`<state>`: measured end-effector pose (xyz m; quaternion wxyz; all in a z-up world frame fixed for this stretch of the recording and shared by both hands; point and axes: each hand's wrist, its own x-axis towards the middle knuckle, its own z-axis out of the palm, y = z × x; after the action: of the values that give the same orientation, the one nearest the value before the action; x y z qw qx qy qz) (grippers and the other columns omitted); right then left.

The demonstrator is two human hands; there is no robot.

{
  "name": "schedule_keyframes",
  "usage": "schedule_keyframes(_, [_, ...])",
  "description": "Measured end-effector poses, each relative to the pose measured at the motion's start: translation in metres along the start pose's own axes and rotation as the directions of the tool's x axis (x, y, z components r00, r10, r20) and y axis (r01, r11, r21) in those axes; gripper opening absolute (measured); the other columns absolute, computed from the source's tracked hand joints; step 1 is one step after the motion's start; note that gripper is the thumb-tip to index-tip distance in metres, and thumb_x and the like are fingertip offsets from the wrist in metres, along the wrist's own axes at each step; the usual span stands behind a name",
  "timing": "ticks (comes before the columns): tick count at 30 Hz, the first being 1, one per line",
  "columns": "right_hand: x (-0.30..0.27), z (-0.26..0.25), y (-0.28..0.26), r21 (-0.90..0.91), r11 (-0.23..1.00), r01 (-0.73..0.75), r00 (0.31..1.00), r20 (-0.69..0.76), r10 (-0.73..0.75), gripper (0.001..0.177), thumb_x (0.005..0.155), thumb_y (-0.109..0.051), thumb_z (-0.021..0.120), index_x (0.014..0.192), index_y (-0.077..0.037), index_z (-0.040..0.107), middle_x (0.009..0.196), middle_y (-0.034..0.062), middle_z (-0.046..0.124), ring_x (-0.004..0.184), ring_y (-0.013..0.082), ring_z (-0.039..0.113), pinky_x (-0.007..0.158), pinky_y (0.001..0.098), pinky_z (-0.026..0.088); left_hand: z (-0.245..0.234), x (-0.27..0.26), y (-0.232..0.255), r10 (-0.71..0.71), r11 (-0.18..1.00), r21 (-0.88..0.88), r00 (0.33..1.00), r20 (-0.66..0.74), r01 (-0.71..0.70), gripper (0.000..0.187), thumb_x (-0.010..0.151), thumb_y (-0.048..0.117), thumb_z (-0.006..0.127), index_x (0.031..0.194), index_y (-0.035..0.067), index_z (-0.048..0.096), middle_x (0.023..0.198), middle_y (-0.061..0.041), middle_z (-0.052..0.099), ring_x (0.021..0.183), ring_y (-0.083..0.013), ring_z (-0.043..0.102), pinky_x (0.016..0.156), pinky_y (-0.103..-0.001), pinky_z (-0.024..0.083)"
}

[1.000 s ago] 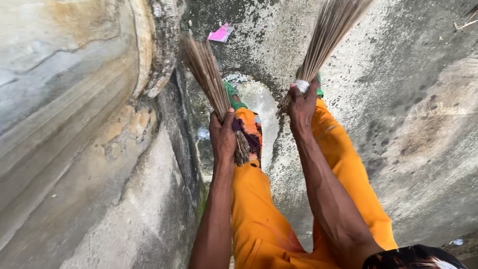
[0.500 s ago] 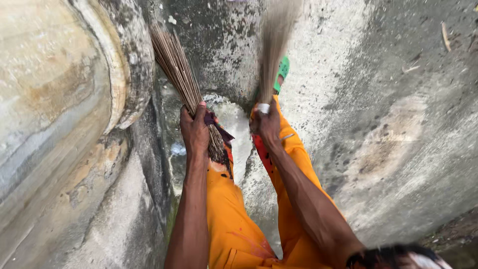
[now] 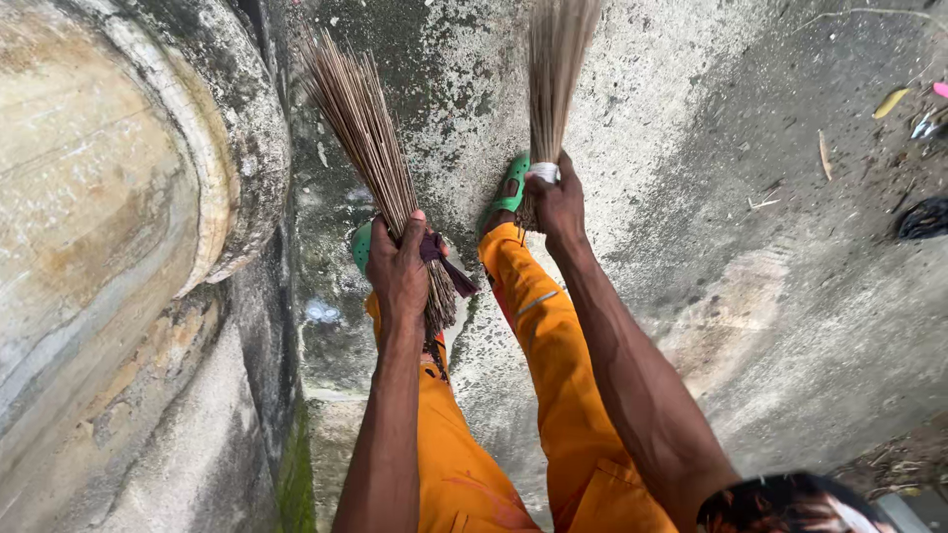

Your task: The person sweeps debris and trash from a concrete ground surface using a handheld broom while holding a second broom in their other hand.

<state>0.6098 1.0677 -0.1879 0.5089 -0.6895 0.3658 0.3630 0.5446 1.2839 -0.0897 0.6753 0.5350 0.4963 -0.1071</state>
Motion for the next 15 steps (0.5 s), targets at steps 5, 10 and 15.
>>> schedule_keyframes(5, [-0.030, 0.035, -0.009, 0.083, 0.981, -0.175, 0.920, 0.370, 0.132, 0.058, 0.098, -0.005, 0.053, 0.152, -0.007, 0.033, 0.088, 0.0097, 0.064, 0.058, 0.0167, 0.061, 0.048, 0.0305, 0.056, 0.010, -0.001, -0.001, 0.034, 0.993, -0.111, 0.999, -0.009, -0.034, 0.035, 0.100, 0.029, 0.068, 0.111, -0.001, 0.054, 0.085, -0.006, 0.058, 0.065, -0.0152, 0.064, 0.056, -0.032, 0.061])
schedule_keyframes(10, [0.010, 0.083, -0.020, 0.212, 0.796, -0.567, 0.750, 0.532, 0.392, 0.043, 0.098, -0.015, 0.053, 0.138, 0.000, 0.049, 0.083, 0.0106, 0.065, 0.060, 0.0200, 0.064, 0.053, 0.0360, 0.058, 0.011, -0.005, 0.004, -0.104, 0.994, -0.027, 0.990, -0.098, 0.102, 0.032, 0.097, 0.030, 0.067, 0.111, 0.002, 0.058, 0.084, -0.007, 0.062, 0.062, -0.0152, 0.063, 0.054, -0.031, 0.059])
schedule_keyframes(15, [-0.010, 0.061, -0.047, 0.480, 0.872, -0.094, 0.911, 0.395, -0.119, 0.035, 0.102, -0.009, 0.063, 0.132, 0.001, 0.049, 0.086, 0.0080, 0.063, 0.062, 0.0179, 0.059, 0.051, 0.0323, 0.051, 0.014, 0.010, 0.004, -0.126, 0.991, 0.019, 0.979, -0.160, 0.131, 0.035, 0.098, 0.033, 0.065, 0.112, 0.001, 0.059, 0.087, -0.007, 0.064, 0.068, -0.0141, 0.063, 0.059, -0.030, 0.053])
